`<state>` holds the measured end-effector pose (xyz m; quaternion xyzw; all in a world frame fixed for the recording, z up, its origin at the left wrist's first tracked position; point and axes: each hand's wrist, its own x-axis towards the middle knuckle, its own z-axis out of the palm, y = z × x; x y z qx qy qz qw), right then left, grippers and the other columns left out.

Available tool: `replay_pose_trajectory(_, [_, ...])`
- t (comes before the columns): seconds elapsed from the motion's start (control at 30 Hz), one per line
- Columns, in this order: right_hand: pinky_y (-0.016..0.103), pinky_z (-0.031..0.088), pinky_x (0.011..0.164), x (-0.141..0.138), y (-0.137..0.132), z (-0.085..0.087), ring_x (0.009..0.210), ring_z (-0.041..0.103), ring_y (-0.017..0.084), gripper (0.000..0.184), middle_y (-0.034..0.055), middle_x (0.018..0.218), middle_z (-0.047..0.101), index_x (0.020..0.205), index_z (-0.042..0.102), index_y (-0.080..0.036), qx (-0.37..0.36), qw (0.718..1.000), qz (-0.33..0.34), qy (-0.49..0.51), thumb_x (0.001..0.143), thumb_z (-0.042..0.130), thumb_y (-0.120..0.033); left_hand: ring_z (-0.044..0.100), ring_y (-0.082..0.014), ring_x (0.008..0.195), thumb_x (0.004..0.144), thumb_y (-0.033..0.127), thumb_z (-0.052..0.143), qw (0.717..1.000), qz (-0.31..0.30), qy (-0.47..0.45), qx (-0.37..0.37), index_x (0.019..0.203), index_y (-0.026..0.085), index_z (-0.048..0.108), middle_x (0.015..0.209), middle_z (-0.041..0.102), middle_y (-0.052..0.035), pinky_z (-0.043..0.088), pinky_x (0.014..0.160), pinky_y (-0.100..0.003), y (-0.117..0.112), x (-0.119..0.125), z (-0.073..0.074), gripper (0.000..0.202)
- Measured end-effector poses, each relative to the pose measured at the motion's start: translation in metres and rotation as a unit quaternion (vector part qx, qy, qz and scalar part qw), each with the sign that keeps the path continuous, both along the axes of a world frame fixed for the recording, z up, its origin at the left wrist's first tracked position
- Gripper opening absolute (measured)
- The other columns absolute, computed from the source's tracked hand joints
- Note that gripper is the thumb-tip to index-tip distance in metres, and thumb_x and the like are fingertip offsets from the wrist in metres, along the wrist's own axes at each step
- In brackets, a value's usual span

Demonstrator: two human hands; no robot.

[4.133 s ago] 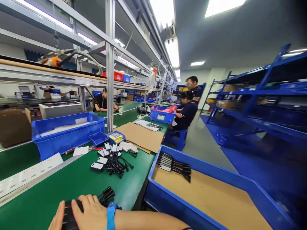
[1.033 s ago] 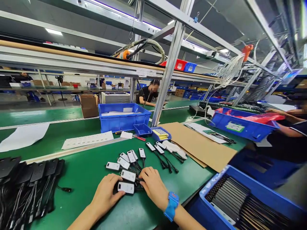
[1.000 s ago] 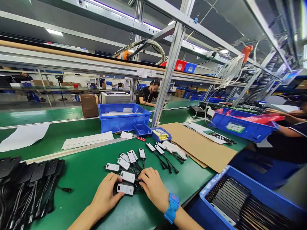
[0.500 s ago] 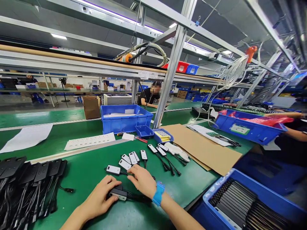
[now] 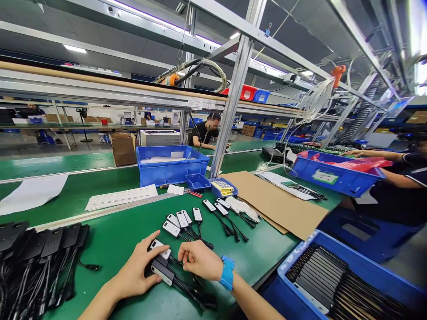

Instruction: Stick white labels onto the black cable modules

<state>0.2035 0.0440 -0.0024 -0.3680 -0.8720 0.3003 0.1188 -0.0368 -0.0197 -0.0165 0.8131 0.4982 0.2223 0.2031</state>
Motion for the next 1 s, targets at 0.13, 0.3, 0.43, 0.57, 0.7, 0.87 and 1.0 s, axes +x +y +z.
replay_pose_trajectory(0.13, [0.019,0.045,0.059,-0.002,0.008,0.004,0.062,0.061,0.011,0.018,-0.0061,0.068,0.064,0.082,0.067,-0.021,0.041,0.999,0.013,-0.031,0.070,0.075,-0.011,0.033,-0.0335,0.131,0.071,0.031,0.074,1.000,-0.017,-0.006,-0.009,0.135,0.034,0.041,0.141,0.038,-0.0098,0.030,0.109,-0.054,-0.002,0.007,-0.002,0.072])
replay_pose_trajectory(0.3, [0.037,0.049,0.078,-0.017,0.019,-0.002,0.097,0.059,0.028,0.012,0.0142,0.106,0.059,0.098,0.062,-0.014,0.174,0.972,-0.137,-0.081,0.085,0.060,-0.013,0.047,-0.0240,0.116,0.066,0.009,0.065,0.998,-0.014,-0.059,-0.027,0.135,0.033,0.039,0.130,0.040,-0.0065,0.042,0.101,-0.038,-0.005,0.014,0.003,0.078])
replay_pose_trajectory(0.43, [0.034,0.049,0.080,-0.014,0.014,-0.010,0.100,0.056,0.026,0.014,0.0095,0.105,0.057,0.093,0.063,-0.017,0.195,0.968,-0.128,-0.089,0.082,0.063,-0.010,0.044,-0.0232,0.121,0.067,0.001,0.053,0.998,-0.011,-0.063,0.000,0.130,0.032,0.045,0.129,0.040,-0.0069,0.039,0.105,-0.040,-0.007,0.015,0.006,0.071])
replay_pose_trajectory(0.57, [0.025,0.047,0.075,-0.004,0.006,-0.009,0.087,0.059,0.016,0.012,0.0004,0.090,0.060,0.088,0.066,-0.022,0.146,0.989,-0.010,-0.024,0.081,0.066,-0.013,0.014,-0.0343,0.141,0.073,0.017,0.066,0.999,0.001,-0.006,0.033,0.142,0.032,0.030,0.153,0.014,-0.0096,0.024,0.113,-0.056,-0.004,0.013,0.000,0.080])
replay_pose_trajectory(0.7, [0.028,0.045,0.069,-0.005,0.011,0.000,0.080,0.061,0.020,0.006,0.0047,0.087,0.063,0.089,0.063,-0.017,0.155,0.979,-0.118,-0.056,0.086,0.063,-0.022,0.012,-0.0348,0.142,0.077,0.041,0.070,0.999,-0.020,0.039,0.013,0.148,0.034,0.015,0.155,0.019,-0.0091,0.020,0.114,-0.059,0.001,0.008,-0.009,0.090])
replay_pose_trajectory(0.87, [0.030,0.044,0.068,-0.007,0.018,0.000,0.082,0.063,0.025,0.012,0.0080,0.086,0.065,0.093,0.060,-0.015,0.166,0.964,-0.179,-0.105,0.081,0.064,-0.017,0.016,-0.0334,0.142,0.077,0.048,0.069,0.997,-0.026,0.062,0.024,0.148,0.035,0.016,0.156,0.018,-0.0081,0.021,0.114,-0.057,0.000,0.008,-0.006,0.090])
replay_pose_trajectory(1.0, [0.022,0.044,0.068,-0.005,0.007,-0.003,0.076,0.064,0.014,0.027,-0.0038,0.082,0.066,0.100,0.057,-0.022,0.145,0.985,-0.086,-0.033,0.077,0.063,-0.009,0.002,-0.0367,0.143,0.077,0.045,0.069,0.998,-0.033,0.049,0.037,0.149,0.032,0.008,0.157,-0.013,-0.0085,0.022,0.113,-0.057,-0.003,0.011,0.000,0.095])
